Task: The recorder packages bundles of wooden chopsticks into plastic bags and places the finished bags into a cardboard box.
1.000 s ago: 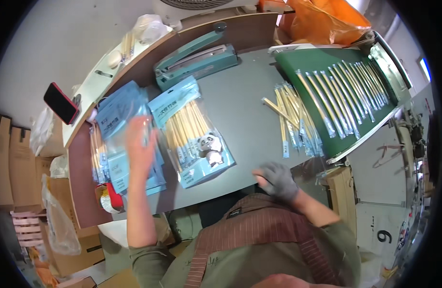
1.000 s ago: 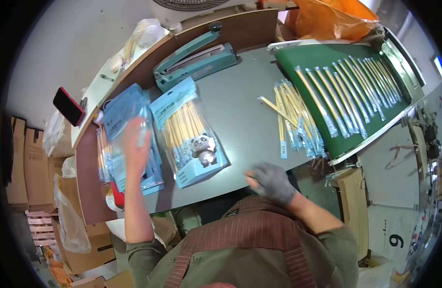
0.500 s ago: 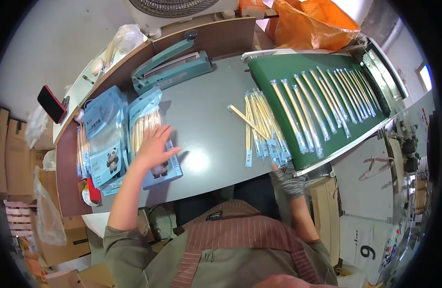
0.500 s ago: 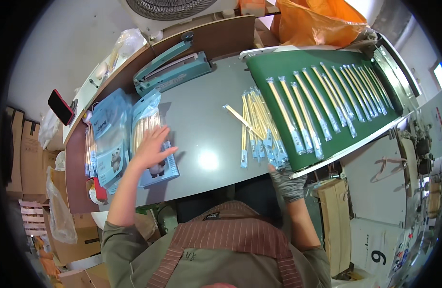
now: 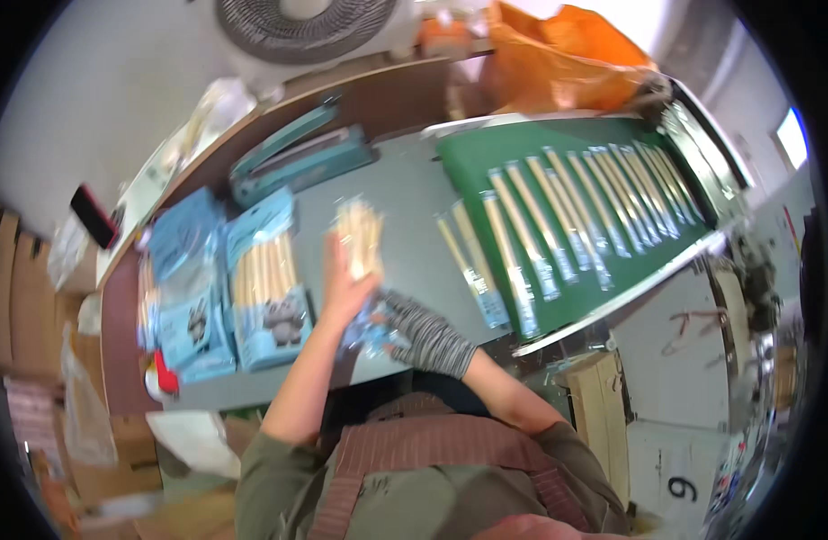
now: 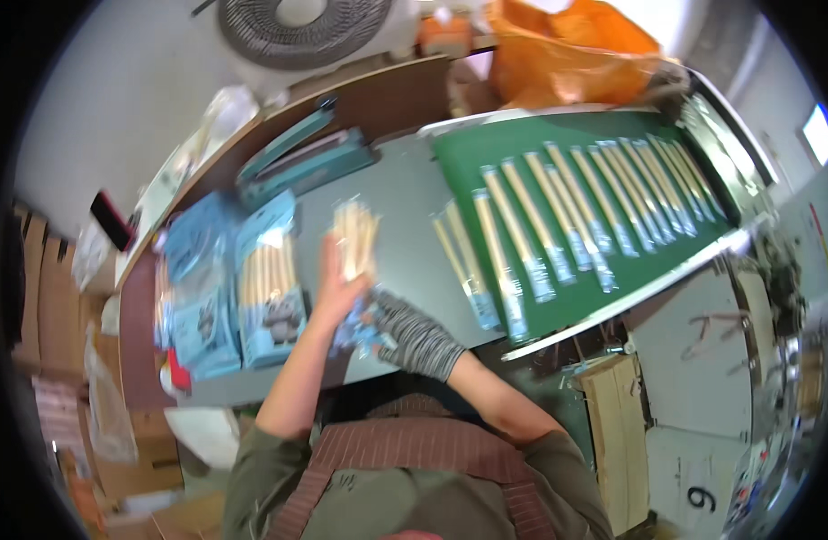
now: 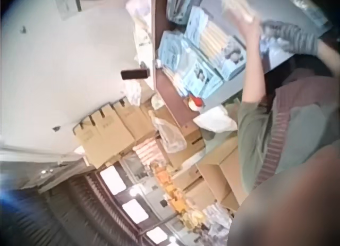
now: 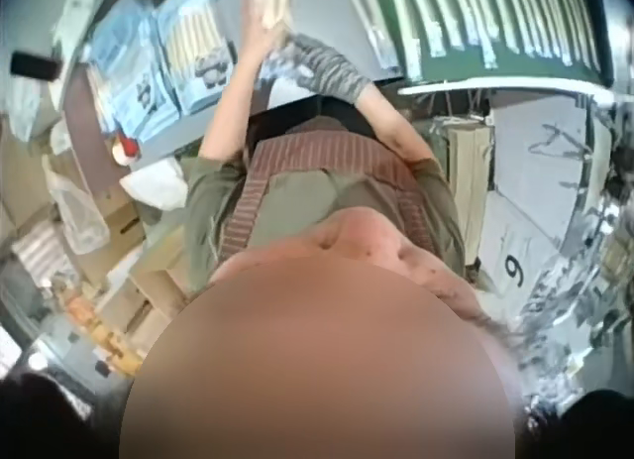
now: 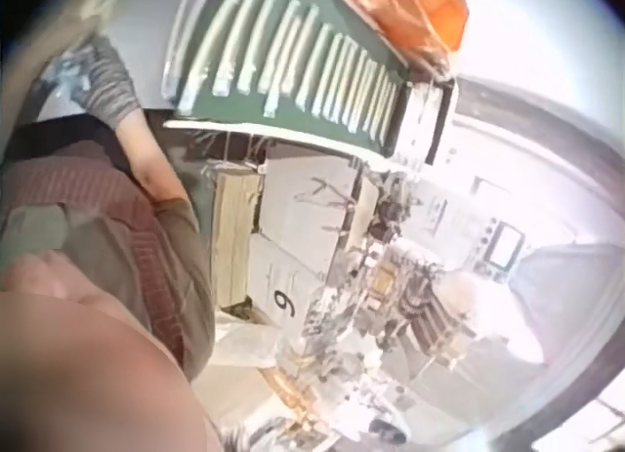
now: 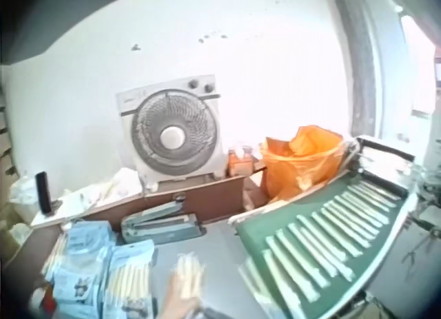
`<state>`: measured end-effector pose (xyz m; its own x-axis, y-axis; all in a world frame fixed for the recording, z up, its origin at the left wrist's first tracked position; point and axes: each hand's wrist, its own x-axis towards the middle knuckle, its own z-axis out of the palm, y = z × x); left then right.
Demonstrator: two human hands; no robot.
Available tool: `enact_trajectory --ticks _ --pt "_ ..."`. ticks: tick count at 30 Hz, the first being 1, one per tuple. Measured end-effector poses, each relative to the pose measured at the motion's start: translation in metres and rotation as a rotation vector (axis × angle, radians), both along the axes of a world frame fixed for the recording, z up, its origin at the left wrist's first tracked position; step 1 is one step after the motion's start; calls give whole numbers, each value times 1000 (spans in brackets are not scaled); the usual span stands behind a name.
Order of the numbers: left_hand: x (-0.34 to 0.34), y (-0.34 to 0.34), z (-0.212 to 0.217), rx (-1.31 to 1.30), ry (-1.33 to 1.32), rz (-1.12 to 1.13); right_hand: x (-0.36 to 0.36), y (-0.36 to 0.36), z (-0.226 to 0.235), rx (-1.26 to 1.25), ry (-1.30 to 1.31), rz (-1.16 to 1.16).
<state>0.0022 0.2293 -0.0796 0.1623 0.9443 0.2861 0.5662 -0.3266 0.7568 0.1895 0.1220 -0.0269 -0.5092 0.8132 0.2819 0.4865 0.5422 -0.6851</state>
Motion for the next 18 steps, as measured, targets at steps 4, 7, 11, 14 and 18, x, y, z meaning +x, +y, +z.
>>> enact_trajectory --ticks 4,7,11,14,18 --pt "-9 -18 31 -247 -241 -131 41 -12 59 58 -40 -6" --pt "-12 -21 37 -316 -458 -148 111 -17 108 285 121 -298" --pt "0 -19 24 -104 -92 -72 253 -13 81 348 31 -954" --pt "6 -32 24 2 25 -96 359 -14 40 509 -91 -1365" --pt "20 -33 59 -549 -918 -140 420 0 -1 326 -264 -1779"
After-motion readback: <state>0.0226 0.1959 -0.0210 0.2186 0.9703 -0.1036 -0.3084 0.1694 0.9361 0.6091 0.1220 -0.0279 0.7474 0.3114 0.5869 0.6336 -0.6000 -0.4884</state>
